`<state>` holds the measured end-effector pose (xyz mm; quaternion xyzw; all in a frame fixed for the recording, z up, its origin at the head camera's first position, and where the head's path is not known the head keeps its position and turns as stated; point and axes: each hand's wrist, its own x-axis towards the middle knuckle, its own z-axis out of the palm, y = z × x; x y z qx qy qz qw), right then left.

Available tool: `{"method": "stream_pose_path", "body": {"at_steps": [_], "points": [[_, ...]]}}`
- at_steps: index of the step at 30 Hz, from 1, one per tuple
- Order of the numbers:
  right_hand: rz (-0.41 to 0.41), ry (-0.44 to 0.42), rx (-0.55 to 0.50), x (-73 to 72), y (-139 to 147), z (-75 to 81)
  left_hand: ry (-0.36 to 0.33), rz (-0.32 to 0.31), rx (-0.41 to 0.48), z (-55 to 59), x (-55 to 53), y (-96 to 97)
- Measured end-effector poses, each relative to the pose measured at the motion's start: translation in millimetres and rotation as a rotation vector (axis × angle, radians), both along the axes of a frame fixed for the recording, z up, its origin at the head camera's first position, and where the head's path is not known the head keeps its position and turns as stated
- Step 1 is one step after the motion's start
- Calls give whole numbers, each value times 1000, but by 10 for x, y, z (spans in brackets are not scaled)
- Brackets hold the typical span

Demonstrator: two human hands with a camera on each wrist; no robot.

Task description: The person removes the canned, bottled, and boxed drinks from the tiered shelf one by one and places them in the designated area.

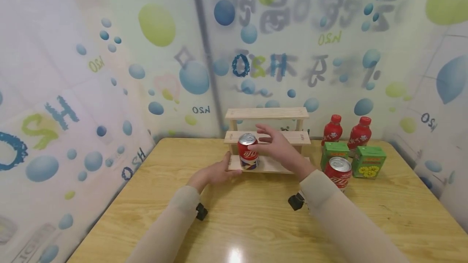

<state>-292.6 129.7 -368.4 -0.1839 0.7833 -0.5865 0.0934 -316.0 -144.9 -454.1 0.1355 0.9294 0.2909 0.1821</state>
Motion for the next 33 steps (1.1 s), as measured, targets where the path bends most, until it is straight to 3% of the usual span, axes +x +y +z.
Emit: {"method": "stream_pose_path", "body": {"at_steps": [12,27,33], "points": [[-12,-1,-16,-76,-262,-159,-10,-2,9,24,10,7],[-134,-30,-30,-67,-401,-270,5,5,-26,21,29,-4],[-166,-29,-89,-30,-432,-307,15,0,-39,15,21,3]]}}
